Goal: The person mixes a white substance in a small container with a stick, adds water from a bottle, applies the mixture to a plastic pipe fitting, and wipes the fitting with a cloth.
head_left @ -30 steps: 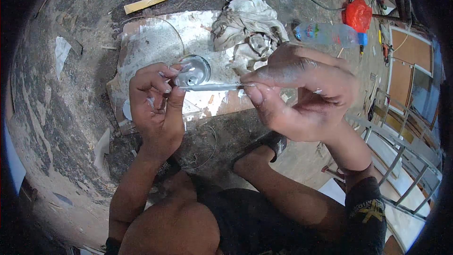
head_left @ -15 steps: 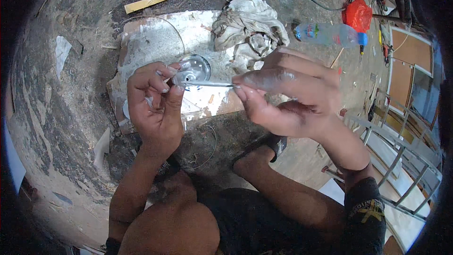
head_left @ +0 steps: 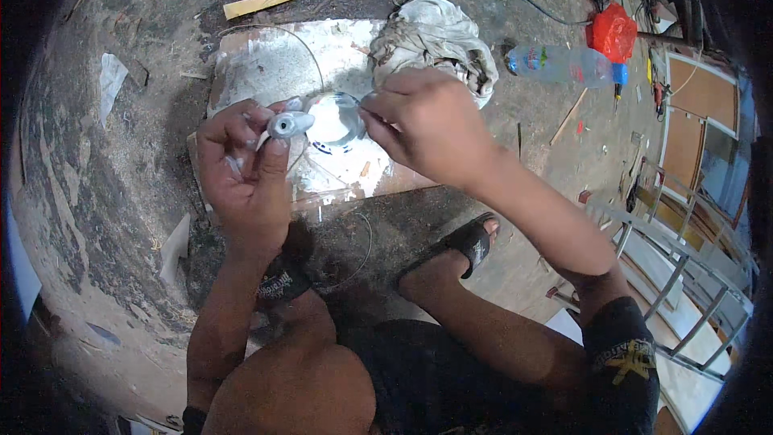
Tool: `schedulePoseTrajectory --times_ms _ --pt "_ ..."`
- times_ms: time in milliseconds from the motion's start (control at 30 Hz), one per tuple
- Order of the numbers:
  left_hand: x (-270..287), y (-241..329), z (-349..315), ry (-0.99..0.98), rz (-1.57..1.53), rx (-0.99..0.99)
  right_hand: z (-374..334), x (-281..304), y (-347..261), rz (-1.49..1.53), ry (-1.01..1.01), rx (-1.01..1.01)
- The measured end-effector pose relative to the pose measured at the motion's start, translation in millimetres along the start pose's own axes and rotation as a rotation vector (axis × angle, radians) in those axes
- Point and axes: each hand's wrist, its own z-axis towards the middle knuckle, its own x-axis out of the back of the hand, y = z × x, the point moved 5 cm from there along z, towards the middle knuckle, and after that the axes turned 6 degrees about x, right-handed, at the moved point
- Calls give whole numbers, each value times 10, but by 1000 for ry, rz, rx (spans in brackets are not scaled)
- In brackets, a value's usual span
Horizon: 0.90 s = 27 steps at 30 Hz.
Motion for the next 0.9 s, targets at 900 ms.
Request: schedulePoseTrajectory --times_ms 900 --pt "55 -93 129 -28 -18 99 -203 333 133 811 323 -417"
